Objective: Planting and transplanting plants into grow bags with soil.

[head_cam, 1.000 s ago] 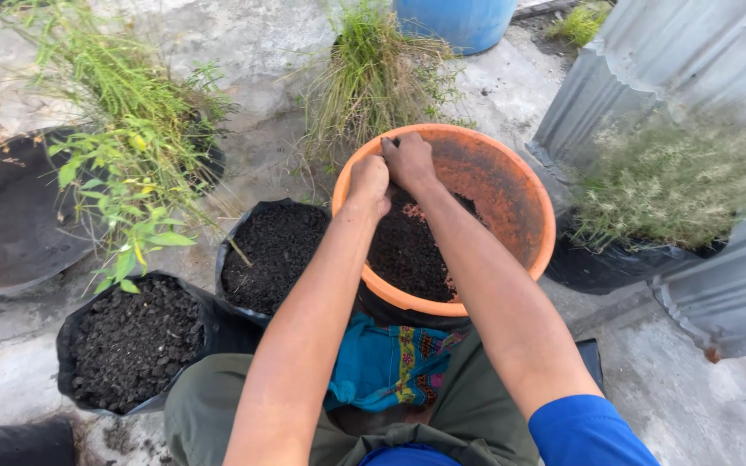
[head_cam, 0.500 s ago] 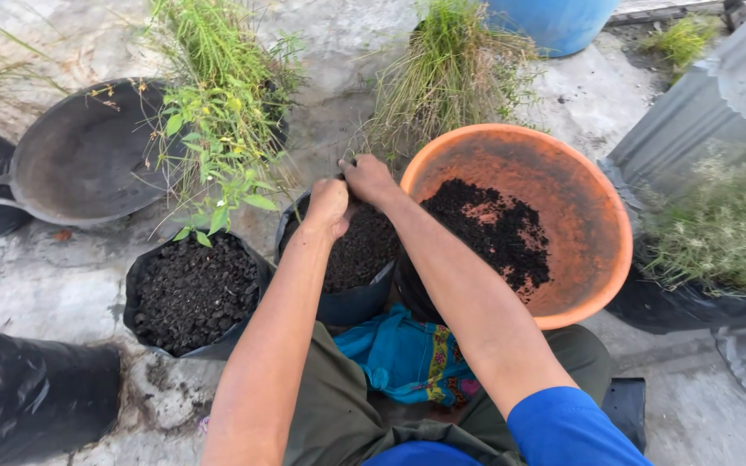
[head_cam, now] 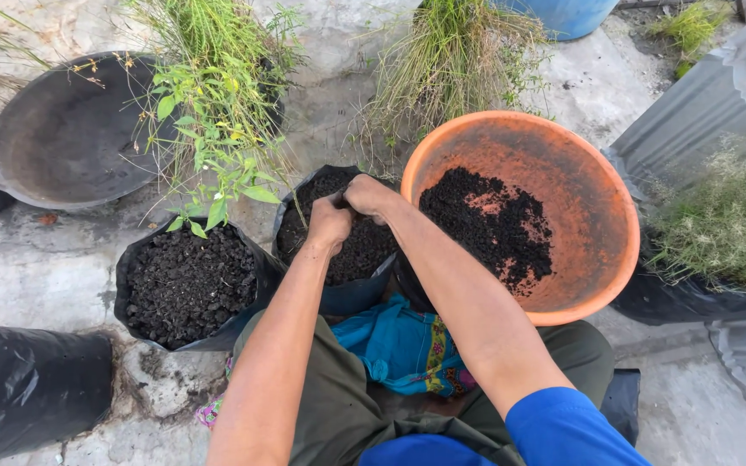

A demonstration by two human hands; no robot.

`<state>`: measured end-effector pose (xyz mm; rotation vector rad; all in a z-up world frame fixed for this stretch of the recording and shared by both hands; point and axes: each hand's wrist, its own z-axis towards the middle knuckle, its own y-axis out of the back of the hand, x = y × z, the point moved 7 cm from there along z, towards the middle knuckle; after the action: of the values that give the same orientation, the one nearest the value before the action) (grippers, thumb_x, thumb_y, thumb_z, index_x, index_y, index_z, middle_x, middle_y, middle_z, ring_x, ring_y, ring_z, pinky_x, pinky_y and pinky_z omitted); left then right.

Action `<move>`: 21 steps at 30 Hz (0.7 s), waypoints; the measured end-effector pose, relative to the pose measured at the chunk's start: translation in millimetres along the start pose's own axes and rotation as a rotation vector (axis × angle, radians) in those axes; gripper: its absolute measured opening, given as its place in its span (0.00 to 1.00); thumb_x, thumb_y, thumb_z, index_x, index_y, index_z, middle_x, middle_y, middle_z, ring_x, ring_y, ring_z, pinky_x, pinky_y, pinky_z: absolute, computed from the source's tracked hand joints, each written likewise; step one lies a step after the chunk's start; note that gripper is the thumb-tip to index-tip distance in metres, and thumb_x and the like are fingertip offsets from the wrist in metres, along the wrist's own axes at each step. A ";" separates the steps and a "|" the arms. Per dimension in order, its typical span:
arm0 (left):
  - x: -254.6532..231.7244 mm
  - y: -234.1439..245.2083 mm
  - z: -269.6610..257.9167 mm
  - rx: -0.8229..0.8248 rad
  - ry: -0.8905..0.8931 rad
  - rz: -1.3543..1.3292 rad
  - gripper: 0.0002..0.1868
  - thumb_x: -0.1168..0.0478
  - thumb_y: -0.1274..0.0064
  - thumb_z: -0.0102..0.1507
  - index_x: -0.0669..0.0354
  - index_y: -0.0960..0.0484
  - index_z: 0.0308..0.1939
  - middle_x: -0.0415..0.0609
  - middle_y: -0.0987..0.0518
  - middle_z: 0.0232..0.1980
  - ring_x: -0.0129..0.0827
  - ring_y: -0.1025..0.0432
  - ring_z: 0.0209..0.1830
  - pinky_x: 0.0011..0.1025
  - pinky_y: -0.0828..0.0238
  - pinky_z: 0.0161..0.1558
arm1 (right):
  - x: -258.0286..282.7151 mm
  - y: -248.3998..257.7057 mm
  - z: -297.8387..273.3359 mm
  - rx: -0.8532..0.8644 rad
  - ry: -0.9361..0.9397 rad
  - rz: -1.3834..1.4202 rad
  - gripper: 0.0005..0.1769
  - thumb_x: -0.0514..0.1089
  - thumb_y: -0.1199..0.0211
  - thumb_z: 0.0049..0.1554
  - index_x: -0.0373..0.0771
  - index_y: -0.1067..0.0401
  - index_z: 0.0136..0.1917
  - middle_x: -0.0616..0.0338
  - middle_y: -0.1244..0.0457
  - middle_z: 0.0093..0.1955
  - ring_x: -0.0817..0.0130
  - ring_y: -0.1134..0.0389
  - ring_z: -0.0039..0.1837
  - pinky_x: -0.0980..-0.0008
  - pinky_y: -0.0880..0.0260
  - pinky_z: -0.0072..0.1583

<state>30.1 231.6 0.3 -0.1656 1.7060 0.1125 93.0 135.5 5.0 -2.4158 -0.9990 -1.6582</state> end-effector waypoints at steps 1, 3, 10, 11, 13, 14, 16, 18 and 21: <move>-13.4 -1.4 -7.2 0.003 0.002 0.000 0.13 0.74 0.47 0.59 0.71 0.15 0.46 0.51 0.15 0.40 0.32 0.24 0.37 0.33 0.27 0.39 | -9.5 1.9 8.6 -0.001 -0.003 0.001 0.11 0.36 0.45 0.57 0.29 0.25 0.38 0.55 0.39 0.31 0.65 0.43 0.31 0.54 0.48 0.33; -40.6 4.6 -21.8 -0.090 0.038 0.422 0.13 0.67 0.42 0.59 0.65 0.13 0.47 0.57 0.14 0.39 0.37 0.20 0.38 0.36 0.26 0.42 | -20.1 3.5 26.0 0.021 0.086 0.106 0.09 0.35 0.39 0.54 0.27 0.21 0.42 0.51 0.31 0.35 0.61 0.29 0.36 0.55 0.27 0.38; -59.8 15.9 -33.5 -0.115 0.008 0.598 0.11 0.61 0.38 0.57 0.65 0.12 0.40 0.59 0.13 0.37 0.42 0.17 0.39 0.37 0.24 0.43 | 28.4 36.3 -38.2 -0.241 0.103 -0.321 0.19 0.47 0.23 0.47 0.29 0.20 0.45 0.41 0.28 0.44 0.52 0.25 0.49 0.57 0.26 0.52; -60.7 17.7 -35.9 -0.104 0.021 0.597 0.10 0.61 0.38 0.57 0.64 0.11 0.38 0.57 0.13 0.35 0.40 0.16 0.38 0.35 0.23 0.43 | 28.7 34.6 -37.2 -0.244 0.146 -0.345 0.21 0.47 0.23 0.47 0.30 0.21 0.47 0.40 0.29 0.46 0.51 0.25 0.51 0.58 0.27 0.54; -65.3 20.0 -39.2 -0.095 0.033 0.597 0.09 0.61 0.38 0.56 0.64 0.10 0.36 0.56 0.12 0.34 0.37 0.16 0.37 0.33 0.22 0.44 | 24.4 30.9 -26.5 -0.246 0.192 -0.367 0.22 0.47 0.23 0.47 0.30 0.22 0.48 0.39 0.29 0.47 0.50 0.26 0.53 0.59 0.27 0.56; -66.0 21.2 -41.1 -0.100 0.059 0.579 0.10 0.63 0.37 0.55 0.65 0.11 0.36 0.56 0.12 0.34 0.38 0.15 0.37 0.33 0.22 0.44 | 18.4 26.3 -16.5 -0.217 0.193 -0.395 0.17 0.43 0.28 0.48 0.30 0.21 0.48 0.39 0.29 0.48 0.50 0.25 0.54 0.59 0.27 0.56; -67.2 20.9 -43.0 -0.104 0.085 0.561 0.10 0.64 0.37 0.53 0.67 0.11 0.35 0.57 0.12 0.35 0.38 0.15 0.37 0.32 0.21 0.44 | 8.8 21.0 -4.7 -0.189 0.193 -0.422 0.14 0.39 0.32 0.49 0.31 0.20 0.48 0.39 0.28 0.49 0.50 0.25 0.56 0.59 0.27 0.56; -72.0 16.2 -42.9 -0.100 0.020 0.569 0.13 0.67 0.40 0.52 0.61 0.10 0.40 0.57 0.13 0.38 0.39 0.16 0.39 0.35 0.22 0.45 | 6.4 20.6 -2.6 -0.202 0.271 -0.351 0.15 0.34 0.39 0.48 0.30 0.20 0.49 0.36 0.29 0.49 0.49 0.27 0.58 0.59 0.28 0.59; -65.4 11.8 -36.4 -0.093 0.004 0.633 0.13 0.69 0.43 0.54 0.62 0.10 0.42 0.61 0.14 0.42 0.44 0.18 0.43 0.38 0.22 0.48 | 26.3 24.2 -35.6 -0.139 0.211 -0.345 0.17 0.33 0.42 0.47 0.30 0.20 0.49 0.36 0.29 0.48 0.50 0.25 0.56 0.57 0.28 0.58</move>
<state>1.4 240.0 69.9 0.3123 1.7049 0.6595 82.3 115.4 49.9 -2.1761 -1.3649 -2.1044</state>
